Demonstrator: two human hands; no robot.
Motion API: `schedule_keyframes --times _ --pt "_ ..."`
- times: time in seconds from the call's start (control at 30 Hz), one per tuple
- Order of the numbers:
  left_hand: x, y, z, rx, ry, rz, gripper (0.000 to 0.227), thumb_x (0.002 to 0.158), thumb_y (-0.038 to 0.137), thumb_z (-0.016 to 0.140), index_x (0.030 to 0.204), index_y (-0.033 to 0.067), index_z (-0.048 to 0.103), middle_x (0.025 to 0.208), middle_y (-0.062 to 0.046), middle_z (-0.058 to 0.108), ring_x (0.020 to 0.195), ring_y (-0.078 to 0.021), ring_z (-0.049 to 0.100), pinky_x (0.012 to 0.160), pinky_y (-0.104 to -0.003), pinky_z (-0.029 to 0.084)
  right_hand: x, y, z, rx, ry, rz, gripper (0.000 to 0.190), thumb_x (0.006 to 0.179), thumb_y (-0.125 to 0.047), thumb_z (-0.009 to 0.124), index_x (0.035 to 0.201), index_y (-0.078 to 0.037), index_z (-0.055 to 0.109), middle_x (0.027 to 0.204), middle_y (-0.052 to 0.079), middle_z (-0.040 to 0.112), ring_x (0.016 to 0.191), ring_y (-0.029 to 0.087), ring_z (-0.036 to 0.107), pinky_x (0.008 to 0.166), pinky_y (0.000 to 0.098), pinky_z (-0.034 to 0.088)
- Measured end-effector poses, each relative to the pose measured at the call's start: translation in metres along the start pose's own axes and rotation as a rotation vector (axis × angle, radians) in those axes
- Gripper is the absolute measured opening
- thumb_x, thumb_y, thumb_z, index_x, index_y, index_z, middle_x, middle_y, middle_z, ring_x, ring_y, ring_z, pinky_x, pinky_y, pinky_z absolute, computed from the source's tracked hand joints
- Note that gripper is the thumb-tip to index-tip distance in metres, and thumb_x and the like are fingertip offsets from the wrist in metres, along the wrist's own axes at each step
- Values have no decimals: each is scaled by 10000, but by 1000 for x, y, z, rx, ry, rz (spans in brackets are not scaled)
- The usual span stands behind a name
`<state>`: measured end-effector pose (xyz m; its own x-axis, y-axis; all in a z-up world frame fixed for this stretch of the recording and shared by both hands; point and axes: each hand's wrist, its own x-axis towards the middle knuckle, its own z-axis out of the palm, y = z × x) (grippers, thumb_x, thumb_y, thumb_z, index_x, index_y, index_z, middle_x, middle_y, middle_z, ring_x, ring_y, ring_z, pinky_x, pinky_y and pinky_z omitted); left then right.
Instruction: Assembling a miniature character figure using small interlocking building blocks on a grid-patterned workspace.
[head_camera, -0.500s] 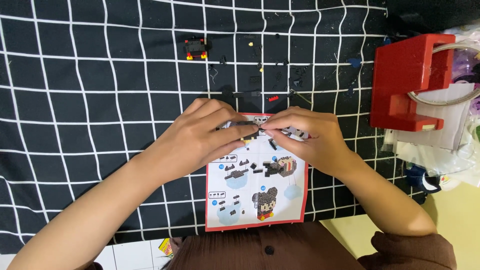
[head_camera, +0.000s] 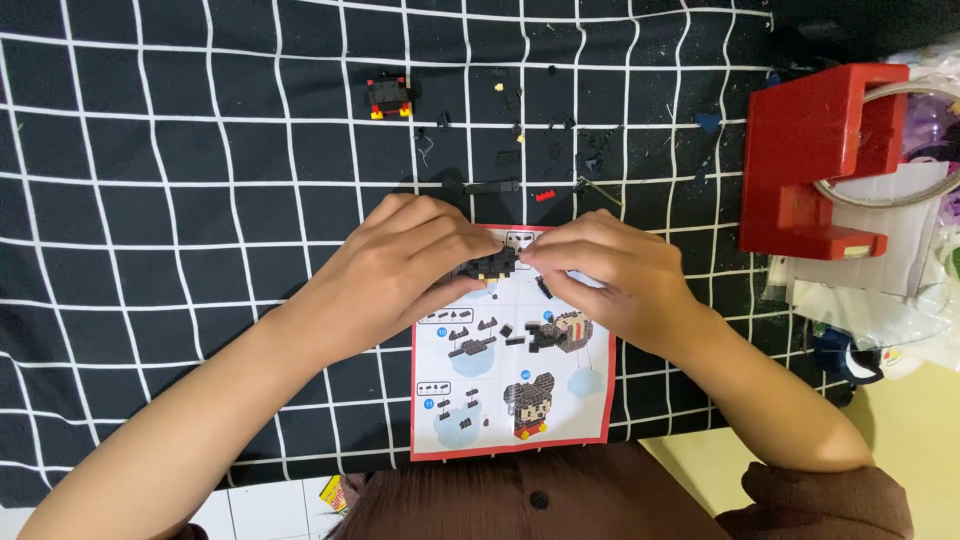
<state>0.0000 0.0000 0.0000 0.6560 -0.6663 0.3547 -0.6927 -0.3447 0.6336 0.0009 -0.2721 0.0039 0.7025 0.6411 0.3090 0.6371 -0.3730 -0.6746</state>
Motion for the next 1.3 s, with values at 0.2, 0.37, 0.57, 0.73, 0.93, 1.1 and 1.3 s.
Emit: schedule_keyframes --times 0.2,0.37,0.57,0.73,0.93,1.1,1.3 --pt "0 0 0 -16 11 3 301 1015 198 669 1259 28 617 1166 -77 679 1081 -255 593 921 -377 433 5 -4 -3 83 3 23 187 908 73 780 1060 -25 734 1028 124 752 912 234 744 864 292 599" --pt "1 0 0 -15 16 4 294 1015 201 672 1246 28 617 1164 -73 681 1071 -254 594 917 -380 433 0 1 2 38 -26 14 181 920 48 778 1070 -49 747 1033 90 749 896 217 730 833 287 575" --pt "1 0 -1 -21 11 5 286 1011 186 676 1241 27 618 1172 -71 676 1070 -258 588 926 -383 430 1 1 5 22 -14 -52 201 919 91 771 1079 -25 732 1033 111 741 896 219 724 818 323 570" --pt "1 0 -1 -29 16 8 285 1005 180 685 1236 22 632 1169 -68 683 1077 -256 592 938 -384 435 1 0 5 27 -5 -83 207 920 111 766 1088 -3 724 1046 128 732 894 235 719 806 334 563" --pt "0 0 1 23 38 49 283 997 160 733 1256 77 653 1221 -82 656 1027 -251 582 890 -387 445 -2 1 5 -81 -99 -109 199 963 88 708 1152 25 705 1121 129 695 950 262 690 832 359 535" --pt "0 0 1 65 45 61 209 1004 112 713 1211 101 689 1160 -89 662 999 -259 571 846 -384 438 -1 0 9 -154 -65 -159 164 959 96 715 1116 50 718 1085 145 681 924 264 689 800 348 553" --pt "1 -1 1 -26 23 10 242 1032 202 635 1213 42 621 1091 -77 656 993 -260 568 881 -372 427 2 -5 6 -107 -84 -156 141 974 70 690 1114 65 700 1084 150 652 952 291 670 880 372 560"
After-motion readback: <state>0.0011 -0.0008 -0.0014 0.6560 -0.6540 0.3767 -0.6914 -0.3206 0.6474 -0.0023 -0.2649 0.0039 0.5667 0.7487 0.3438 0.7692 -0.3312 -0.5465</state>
